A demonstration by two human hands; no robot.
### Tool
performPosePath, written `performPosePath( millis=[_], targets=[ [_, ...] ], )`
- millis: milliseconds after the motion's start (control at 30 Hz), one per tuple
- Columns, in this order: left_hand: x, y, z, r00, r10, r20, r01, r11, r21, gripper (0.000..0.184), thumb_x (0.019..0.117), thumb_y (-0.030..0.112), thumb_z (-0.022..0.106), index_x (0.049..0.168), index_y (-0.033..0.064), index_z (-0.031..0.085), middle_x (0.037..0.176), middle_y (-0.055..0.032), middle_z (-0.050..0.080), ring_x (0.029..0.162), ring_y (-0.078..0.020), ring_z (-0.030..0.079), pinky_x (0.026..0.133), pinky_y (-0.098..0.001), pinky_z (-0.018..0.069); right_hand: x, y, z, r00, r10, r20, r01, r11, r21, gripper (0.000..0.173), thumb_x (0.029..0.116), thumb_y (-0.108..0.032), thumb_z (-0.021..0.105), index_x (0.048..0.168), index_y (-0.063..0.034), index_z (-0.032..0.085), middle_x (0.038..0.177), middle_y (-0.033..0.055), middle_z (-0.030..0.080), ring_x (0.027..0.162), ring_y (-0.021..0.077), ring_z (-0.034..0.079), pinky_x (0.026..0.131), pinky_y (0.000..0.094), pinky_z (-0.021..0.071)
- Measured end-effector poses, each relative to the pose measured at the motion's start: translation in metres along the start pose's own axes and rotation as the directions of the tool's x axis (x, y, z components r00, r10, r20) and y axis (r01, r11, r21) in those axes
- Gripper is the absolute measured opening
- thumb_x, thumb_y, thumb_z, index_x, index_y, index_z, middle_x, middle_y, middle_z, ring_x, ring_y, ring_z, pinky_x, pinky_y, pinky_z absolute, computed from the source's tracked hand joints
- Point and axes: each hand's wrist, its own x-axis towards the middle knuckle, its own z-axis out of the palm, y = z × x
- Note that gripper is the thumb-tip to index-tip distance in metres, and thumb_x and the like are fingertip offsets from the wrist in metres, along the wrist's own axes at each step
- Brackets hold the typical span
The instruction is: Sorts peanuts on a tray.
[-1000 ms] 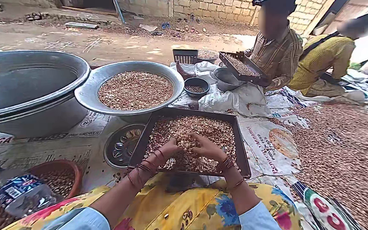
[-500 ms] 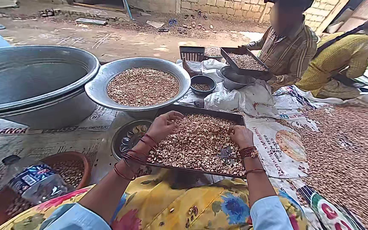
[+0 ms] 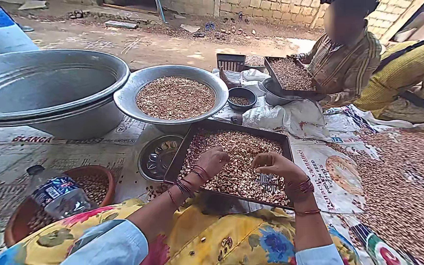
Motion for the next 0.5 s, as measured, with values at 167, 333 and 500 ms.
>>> performPosePath(
  millis=[167, 333, 500],
  targets=[
    [0.008, 0.010, 0.015, 1.000, 0.013, 0.020, -0.016, 0.990, 0.140, 0.025, 0.1016, 0.016, 0.060, 0.122, 0.0079, 0.072, 0.130, -0.0219, 0.063, 0.125, -0.0396, 0.059, 0.098, -0.0558, 0.0507, 0.009, -0.009, 0.011, 0.992, -0.008, -0.122, 0.011, 0.999, 0.030, 0.012, 0.0958, -0.011, 0.067, 0.106, -0.0060, 0.069, 0.086, -0.0096, 0.069, 0.067, -0.0043, 0.059, 0.064, 0.0160, 0.0507],
    [0.010, 0.004, 0.007, 0.997, 0.034, 0.072, -0.039, 0.997, 0.059, 0.024, 0.1012, 0.015, 0.059, 0.119, 0.0056, 0.072, 0.123, -0.0203, 0.066, 0.119, -0.0364, 0.062, 0.099, -0.0548, 0.0494, 0.032, 0.003, 0.026, 0.893, 0.288, -0.347, -0.403, 0.855, -0.327, 0.021, 0.0997, -0.024, 0.066, 0.115, -0.0115, 0.074, 0.099, 0.0050, 0.074, 0.088, 0.0168, 0.068, 0.086, 0.0435, 0.0526],
    [-0.001, -0.024, -0.032, 0.878, 0.296, 0.377, 0.034, 0.745, -0.666, 0.023, 0.1032, 0.010, 0.051, 0.116, 0.0041, 0.070, 0.096, 0.0022, 0.073, 0.081, -0.0058, 0.069, 0.078, -0.0265, 0.0592, 0.031, -0.002, 0.024, 0.795, 0.346, -0.498, -0.556, 0.743, -0.371, 0.029, 0.1010, -0.025, 0.064, 0.128, -0.0135, 0.069, 0.120, 0.0117, 0.071, 0.112, 0.0291, 0.067, 0.097, 0.0531, 0.0494]
  ],
)
